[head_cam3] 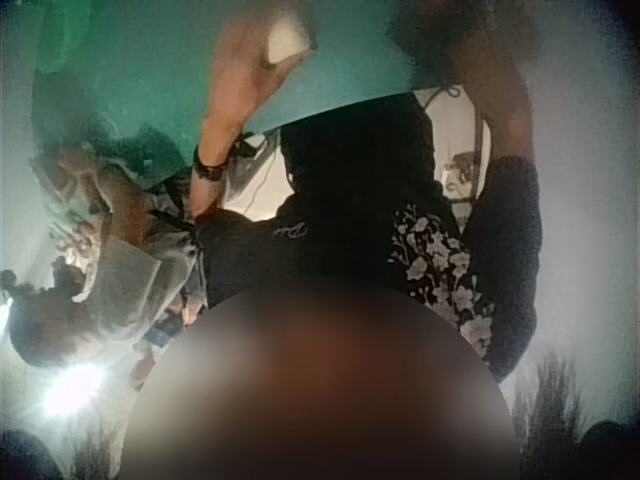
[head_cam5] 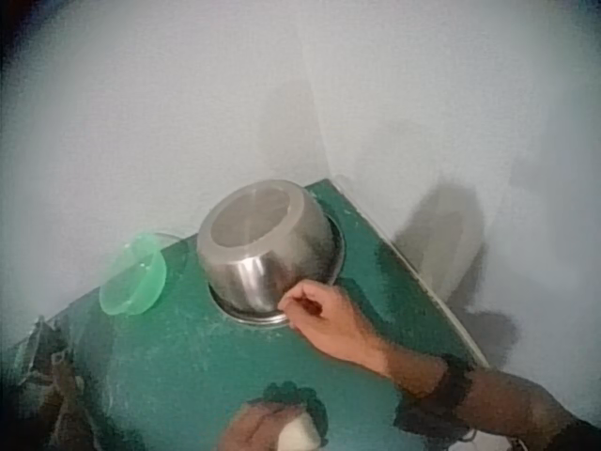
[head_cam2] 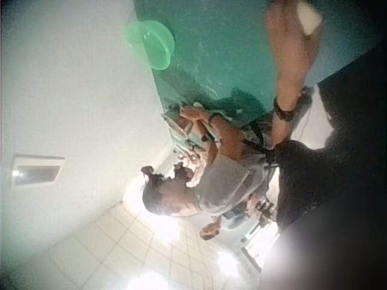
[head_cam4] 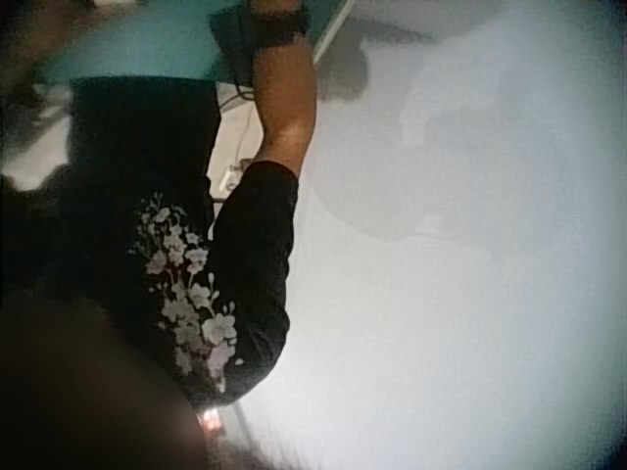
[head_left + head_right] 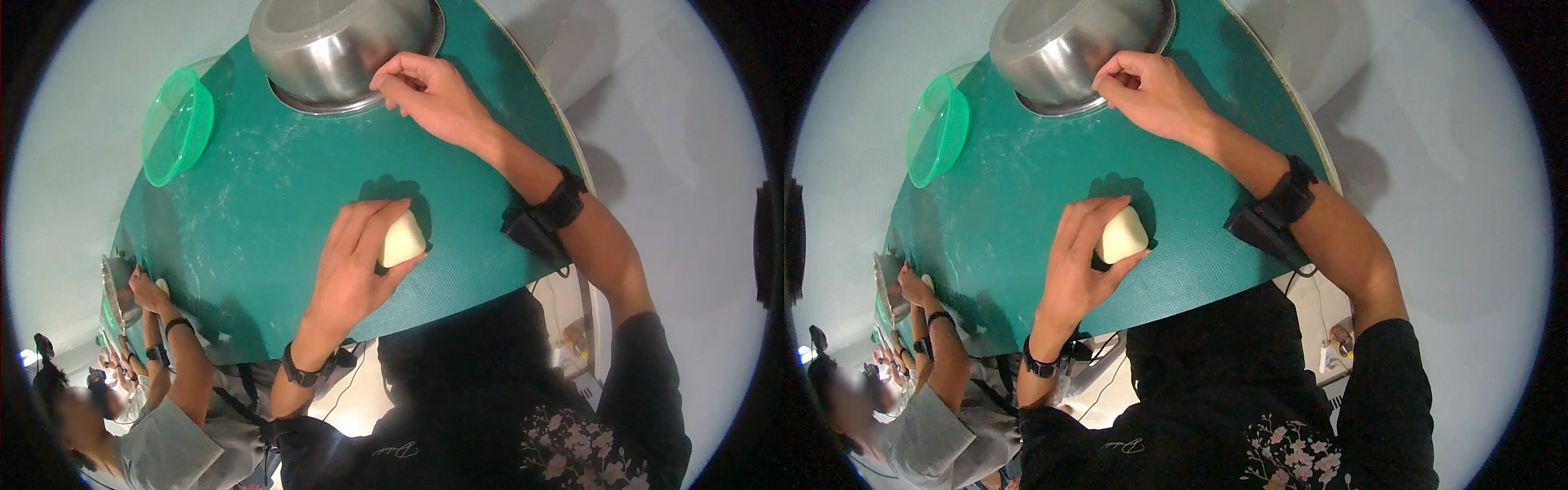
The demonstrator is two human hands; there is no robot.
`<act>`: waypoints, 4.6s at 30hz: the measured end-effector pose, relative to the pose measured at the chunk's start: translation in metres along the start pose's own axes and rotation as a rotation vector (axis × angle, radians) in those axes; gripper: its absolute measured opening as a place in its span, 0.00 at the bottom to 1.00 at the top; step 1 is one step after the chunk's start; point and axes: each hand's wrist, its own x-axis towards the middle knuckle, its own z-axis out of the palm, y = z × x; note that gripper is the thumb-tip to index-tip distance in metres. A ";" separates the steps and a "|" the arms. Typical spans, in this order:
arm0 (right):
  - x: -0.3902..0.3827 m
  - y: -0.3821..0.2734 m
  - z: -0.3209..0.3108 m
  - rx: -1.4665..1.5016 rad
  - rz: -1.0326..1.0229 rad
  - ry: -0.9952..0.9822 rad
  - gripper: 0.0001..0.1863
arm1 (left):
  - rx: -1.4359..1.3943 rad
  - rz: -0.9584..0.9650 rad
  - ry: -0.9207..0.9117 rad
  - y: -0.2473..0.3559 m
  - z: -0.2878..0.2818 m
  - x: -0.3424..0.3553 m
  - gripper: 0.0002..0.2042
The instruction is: Shaping small portions of dough into balls and placing them into a bowl.
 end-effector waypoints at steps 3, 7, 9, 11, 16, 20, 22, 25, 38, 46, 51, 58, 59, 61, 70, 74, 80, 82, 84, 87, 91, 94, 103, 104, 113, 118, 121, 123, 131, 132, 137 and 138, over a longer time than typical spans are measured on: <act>0.000 -0.001 0.002 0.008 -0.011 0.011 0.12 | -0.025 0.056 -0.035 0.004 -0.009 -0.005 0.35; 0.001 0.002 0.002 -0.031 -0.003 0.017 0.12 | -0.063 0.129 -0.033 0.015 -0.015 -0.014 0.35; 0.001 0.003 0.001 -0.039 -0.020 0.014 0.13 | -0.028 0.166 -0.044 0.017 -0.016 -0.017 0.35; 0.000 0.002 0.001 -0.029 -0.017 0.010 0.12 | -0.014 0.133 -0.066 0.017 -0.014 -0.019 0.34; 0.001 0.003 0.004 -0.024 -0.029 0.006 0.12 | -0.017 0.043 -0.139 0.009 -0.003 -0.038 0.36; 0.002 0.004 0.002 0.009 -0.026 0.000 0.12 | -0.122 0.033 -0.040 0.011 -0.006 -0.036 0.35; 0.002 0.004 0.002 0.005 -0.023 -0.013 0.11 | -0.131 0.034 0.014 0.014 -0.010 -0.030 0.34; 0.003 0.004 0.004 0.047 -0.050 0.012 0.12 | 0.028 0.008 -0.043 0.015 -0.009 -0.019 0.35; 0.003 -0.001 0.005 -0.026 -0.007 -0.020 0.11 | -0.146 -0.055 0.090 0.004 -0.025 -0.025 0.32; 0.002 0.001 0.003 -0.030 -0.011 -0.021 0.11 | 0.048 -0.080 -0.070 0.006 -0.030 -0.032 0.36; 0.001 -0.004 0.002 0.002 0.034 -0.033 0.11 | 0.030 0.018 -0.025 0.005 -0.013 -0.014 0.31; 0.002 -0.002 0.004 -0.008 0.012 -0.025 0.12 | 0.003 0.034 0.027 -0.002 -0.009 -0.023 0.31; 0.002 -0.002 0.005 -0.013 0.006 -0.026 0.12 | -0.048 0.000 0.072 0.001 -0.011 -0.025 0.31; 0.002 -0.003 0.003 -0.025 0.007 -0.021 0.12 | -0.108 -0.031 0.113 0.004 -0.014 -0.025 0.31; 0.001 0.001 0.003 -0.018 0.005 -0.016 0.11 | -0.059 -0.040 0.088 -0.013 -0.033 -0.049 0.31; 0.001 0.000 0.000 -0.018 -0.010 -0.010 0.11 | -0.026 -0.114 -0.031 -0.006 -0.039 -0.054 0.32; 0.002 0.000 0.003 -0.027 0.013 -0.021 0.11 | 0.070 0.070 -0.167 0.020 -0.005 -0.022 0.37; 0.003 0.003 0.004 -0.020 0.010 -0.028 0.11 | 0.228 0.207 -0.263 0.029 0.004 -0.007 0.36; 0.004 0.006 0.006 0.028 0.016 -0.027 0.11 | 0.223 0.206 -0.261 0.024 0.010 0.007 0.35; 0.003 0.003 0.004 0.003 0.025 -0.032 0.11 | 0.211 0.238 -0.179 0.007 0.009 0.030 0.30; 0.001 0.001 0.003 0.021 0.049 -0.002 0.11 | 0.111 0.201 -0.128 -0.026 -0.010 0.030 0.26; 0.002 0.007 0.006 0.022 0.005 -0.002 0.11 | 0.127 0.136 -0.114 -0.036 -0.031 0.007 0.26; 0.002 0.001 0.005 -0.021 -0.039 -0.010 0.11 | 0.164 0.213 -0.082 -0.014 -0.007 -0.040 0.19; 0.002 0.000 0.006 -0.011 -0.023 -0.011 0.11 | 0.142 0.286 -0.048 -0.013 -0.002 -0.041 0.20; 0.001 0.004 0.002 -0.026 -0.016 0.009 0.11 | 0.037 0.120 0.044 -0.012 -0.017 -0.058 0.20; 0.003 0.004 0.004 -0.032 -0.046 -0.007 0.11 | 0.229 0.080 -0.145 0.020 -0.014 -0.057 0.23; 0.003 0.002 0.004 -0.007 -0.035 -0.013 0.11 | 0.299 0.161 -0.206 0.035 0.007 -0.039 0.30; 0.001 -0.001 0.003 -0.002 0.040 -0.040 0.11 | 0.330 0.223 -0.218 0.037 0.012 -0.018 0.32; -0.001 0.002 0.000 0.002 0.028 -0.019 0.11 | 0.177 0.140 -0.133 -0.021 -0.025 0.030 0.37; 0.000 0.003 0.003 0.012 0.025 -0.024 0.12 | 0.179 0.140 -0.134 -0.027 -0.029 0.021 0.37; 0.000 -0.002 0.005 -0.033 -0.012 -0.015 0.12 | 0.161 0.141 -0.158 -0.012 -0.024 -0.033 0.30; 0.001 -0.002 0.004 -0.053 -0.021 -0.023 0.12 | 0.159 0.143 -0.161 -0.009 -0.021 -0.040 0.30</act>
